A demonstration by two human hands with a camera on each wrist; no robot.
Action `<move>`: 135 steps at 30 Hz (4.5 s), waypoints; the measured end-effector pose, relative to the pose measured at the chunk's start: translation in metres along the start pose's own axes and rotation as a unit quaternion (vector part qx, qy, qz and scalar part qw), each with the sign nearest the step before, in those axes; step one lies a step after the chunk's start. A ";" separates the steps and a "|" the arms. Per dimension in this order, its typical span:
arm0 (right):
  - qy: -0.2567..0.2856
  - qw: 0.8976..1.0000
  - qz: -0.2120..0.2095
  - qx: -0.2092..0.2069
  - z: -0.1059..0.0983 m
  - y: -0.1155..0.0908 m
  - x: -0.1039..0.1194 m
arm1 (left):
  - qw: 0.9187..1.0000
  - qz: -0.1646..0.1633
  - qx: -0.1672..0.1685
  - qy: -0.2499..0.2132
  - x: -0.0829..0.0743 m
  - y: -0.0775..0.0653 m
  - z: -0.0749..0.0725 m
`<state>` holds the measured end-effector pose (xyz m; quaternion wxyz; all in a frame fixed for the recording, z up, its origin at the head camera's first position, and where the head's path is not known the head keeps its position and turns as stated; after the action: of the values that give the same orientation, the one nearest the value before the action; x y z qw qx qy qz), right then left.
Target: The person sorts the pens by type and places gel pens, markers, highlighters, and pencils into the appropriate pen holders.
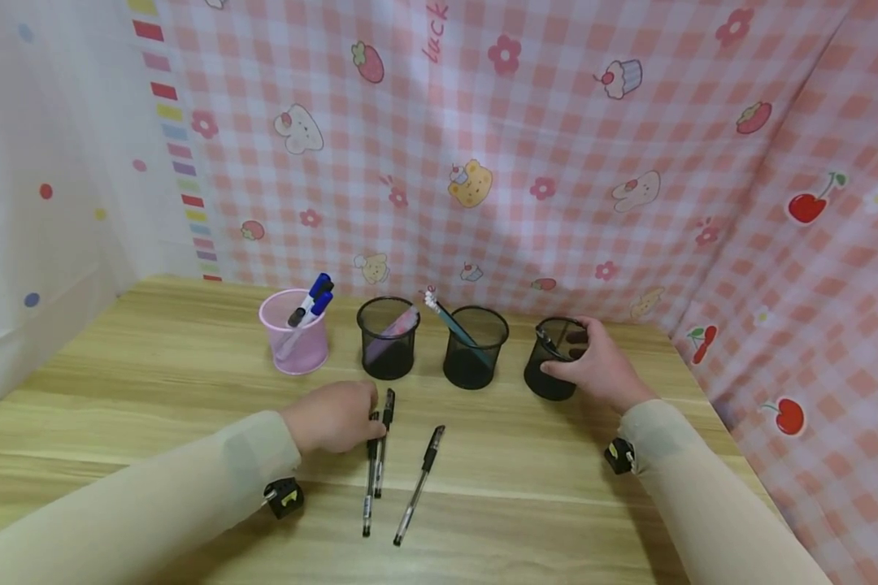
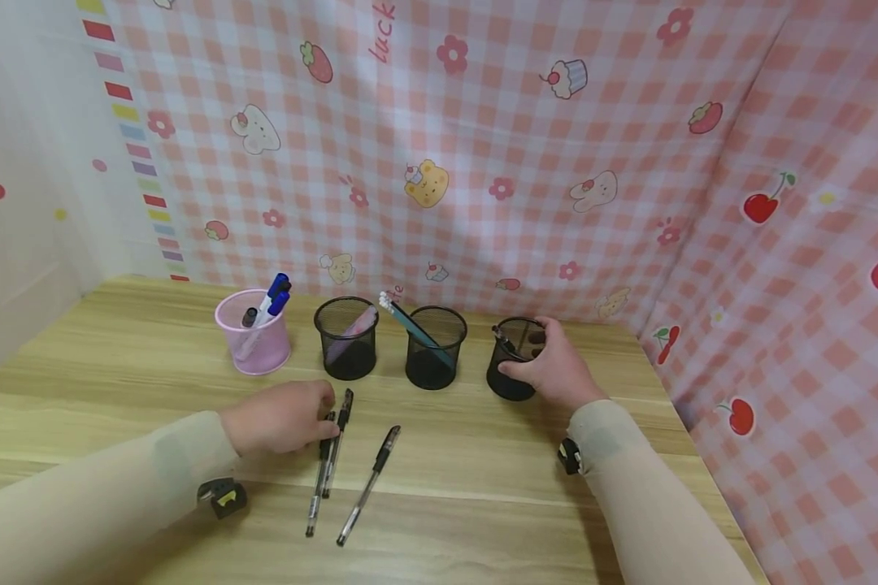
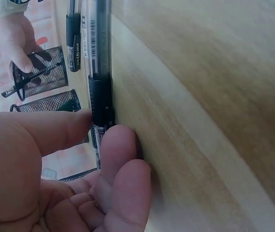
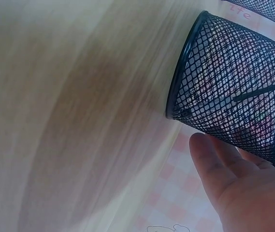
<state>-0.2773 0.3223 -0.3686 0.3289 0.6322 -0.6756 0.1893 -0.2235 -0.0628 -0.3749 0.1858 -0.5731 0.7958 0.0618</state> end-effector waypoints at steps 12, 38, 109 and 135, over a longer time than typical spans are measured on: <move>-0.006 1.000 0.003 0.002 0.000 -0.001 0.000 | 1.000 -0.001 0.001 -0.019 -0.001 -0.001 0.000; -0.001 1.000 0.009 0.011 0.000 -0.001 0.001 | 0.999 -0.008 -0.027 0.016 -0.002 0.004 0.002; -0.007 0.999 0.033 0.005 -0.003 -0.001 -0.001 | 0.828 0.141 -0.351 -0.413 -0.078 0.029 -0.072; 0.003 0.999 0.033 0.000 -0.002 -0.002 -0.002 | 0.798 0.149 -0.378 -0.446 -0.121 0.054 -0.042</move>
<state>-0.2752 0.3251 -0.3685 0.3250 0.6084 -0.6953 0.2021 -0.2500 0.0493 -0.2981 0.2776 -0.3809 0.6140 0.6332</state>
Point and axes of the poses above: each hand's wrist, its own y-axis towards the middle knuckle, its own z-axis out of the palm, x = y × z, the point moved 3 cm from there along y, towards the middle knuckle, and after that the axes turned 11 degrees about -x, right-handed, at the moved point
